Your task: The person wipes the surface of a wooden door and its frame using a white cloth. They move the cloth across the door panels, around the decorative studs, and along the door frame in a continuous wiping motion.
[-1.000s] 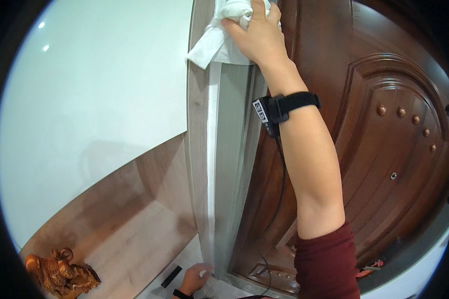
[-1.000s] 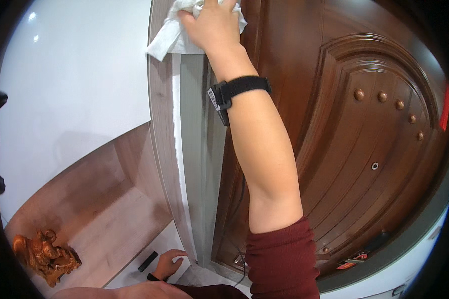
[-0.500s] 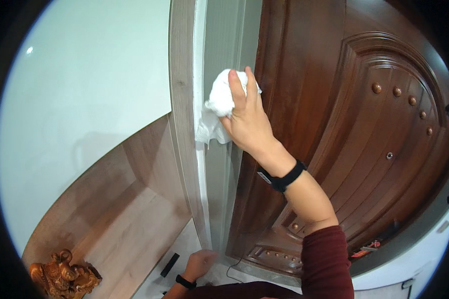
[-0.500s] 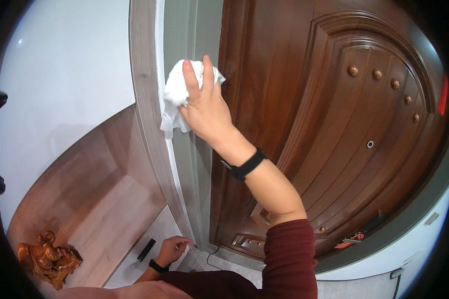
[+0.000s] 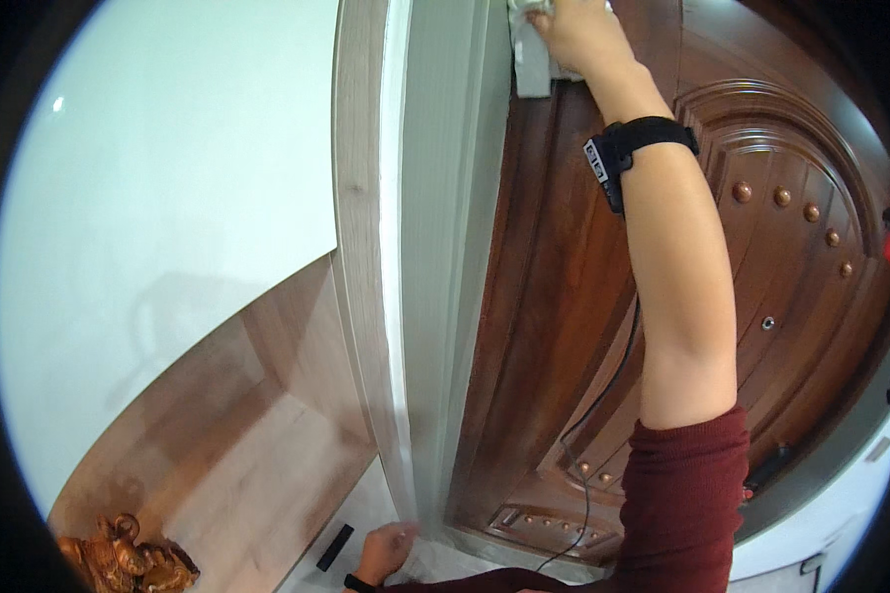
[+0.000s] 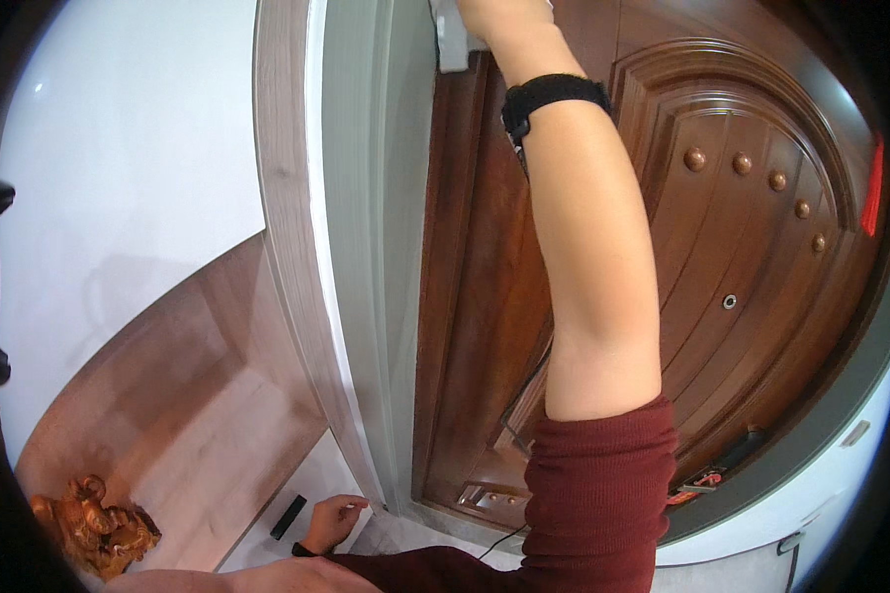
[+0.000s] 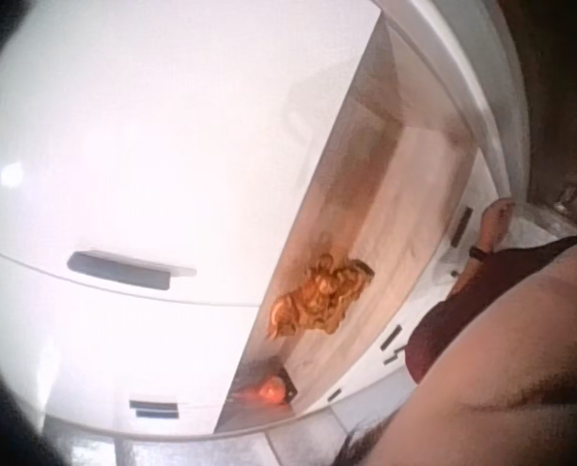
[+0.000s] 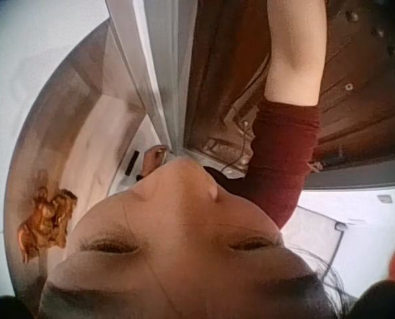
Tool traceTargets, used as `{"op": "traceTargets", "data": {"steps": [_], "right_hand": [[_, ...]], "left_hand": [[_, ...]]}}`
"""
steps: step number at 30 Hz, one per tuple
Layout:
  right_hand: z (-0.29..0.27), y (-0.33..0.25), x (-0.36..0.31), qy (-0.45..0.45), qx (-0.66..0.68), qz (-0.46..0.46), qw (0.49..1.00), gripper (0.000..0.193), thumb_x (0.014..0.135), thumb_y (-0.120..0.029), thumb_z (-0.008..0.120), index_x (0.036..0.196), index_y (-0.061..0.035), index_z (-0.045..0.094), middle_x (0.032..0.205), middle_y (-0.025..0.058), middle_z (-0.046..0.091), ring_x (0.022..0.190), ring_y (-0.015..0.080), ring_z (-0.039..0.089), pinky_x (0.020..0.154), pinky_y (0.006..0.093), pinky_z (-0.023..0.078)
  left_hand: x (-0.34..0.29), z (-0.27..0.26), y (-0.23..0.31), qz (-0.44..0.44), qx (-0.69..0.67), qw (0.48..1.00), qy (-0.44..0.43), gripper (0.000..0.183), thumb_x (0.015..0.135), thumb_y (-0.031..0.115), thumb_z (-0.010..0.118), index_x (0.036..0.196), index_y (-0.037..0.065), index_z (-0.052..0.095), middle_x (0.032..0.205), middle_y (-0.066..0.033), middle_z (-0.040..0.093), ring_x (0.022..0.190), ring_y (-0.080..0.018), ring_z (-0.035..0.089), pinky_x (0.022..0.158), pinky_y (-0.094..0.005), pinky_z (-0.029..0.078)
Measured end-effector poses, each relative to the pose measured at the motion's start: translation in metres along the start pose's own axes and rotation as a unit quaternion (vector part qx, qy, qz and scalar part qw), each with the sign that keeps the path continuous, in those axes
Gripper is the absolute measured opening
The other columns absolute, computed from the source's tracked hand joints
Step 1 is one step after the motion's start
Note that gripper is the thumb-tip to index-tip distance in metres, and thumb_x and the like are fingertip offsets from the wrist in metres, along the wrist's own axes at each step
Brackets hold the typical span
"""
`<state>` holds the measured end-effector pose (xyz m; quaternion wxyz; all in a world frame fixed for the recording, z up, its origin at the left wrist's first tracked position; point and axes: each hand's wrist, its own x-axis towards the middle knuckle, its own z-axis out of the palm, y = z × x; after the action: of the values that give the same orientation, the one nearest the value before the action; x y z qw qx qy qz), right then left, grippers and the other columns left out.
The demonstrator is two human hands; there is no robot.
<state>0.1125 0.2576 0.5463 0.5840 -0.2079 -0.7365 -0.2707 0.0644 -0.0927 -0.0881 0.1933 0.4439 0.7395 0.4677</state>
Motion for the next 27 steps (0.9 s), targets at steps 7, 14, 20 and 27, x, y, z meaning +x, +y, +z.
{"op": "traceTargets", "data": {"steps": [7,14,20,27], "right_hand": [[0.045,-0.003,-0.069,0.089,-0.086,-0.057,0.991,0.062,0.091,-0.025,0.066,0.148,-0.0149,0.043,0.146,0.0288,0.041,0.117,0.0500,0.055,0.098,0.0551,0.049],[0.047,-0.034,-0.238,0.012,-0.041,-0.053,0.998,0.068,0.080,-0.008,0.069,0.145,-0.0185,0.049,0.139,0.0270,0.045,0.090,0.0407,0.058,0.073,0.0474,0.055],[-0.005,-0.029,-0.271,-0.113,0.143,-0.027,0.983,0.060,0.080,-0.006,0.072,0.137,-0.0151,0.055,0.135,0.0242,0.045,0.109,0.0437,0.058,0.088,0.0468,0.057],[0.021,-0.021,-0.195,-0.067,0.074,-0.003,0.995,0.064,0.084,-0.008,0.072,0.143,-0.0200,0.052,0.136,0.0278,0.044,0.112,0.0451,0.060,0.089,0.0447,0.058]], "left_hand": [[0.012,0.009,-0.009,0.039,0.021,0.998,-0.034,0.016,0.091,0.015,0.067,0.100,0.007,0.076,0.098,-0.0154,0.075,0.080,-0.0315,0.072,0.072,-0.0381,0.058],[0.020,0.010,0.026,0.089,-0.011,0.993,-0.071,0.015,0.093,0.016,0.067,0.103,0.008,0.076,0.096,-0.0150,0.074,0.082,-0.0333,0.071,0.073,-0.0392,0.057],[0.012,0.005,0.049,0.089,0.007,0.994,-0.071,0.016,0.091,0.005,0.066,0.103,0.006,0.076,0.096,-0.0125,0.075,0.081,-0.0243,0.072,0.072,-0.0336,0.058],[0.024,0.016,0.059,0.145,0.004,0.989,-0.018,0.021,0.089,0.001,0.063,0.104,0.006,0.076,0.099,-0.0138,0.075,0.084,-0.0252,0.072,0.077,-0.0338,0.058]]}}
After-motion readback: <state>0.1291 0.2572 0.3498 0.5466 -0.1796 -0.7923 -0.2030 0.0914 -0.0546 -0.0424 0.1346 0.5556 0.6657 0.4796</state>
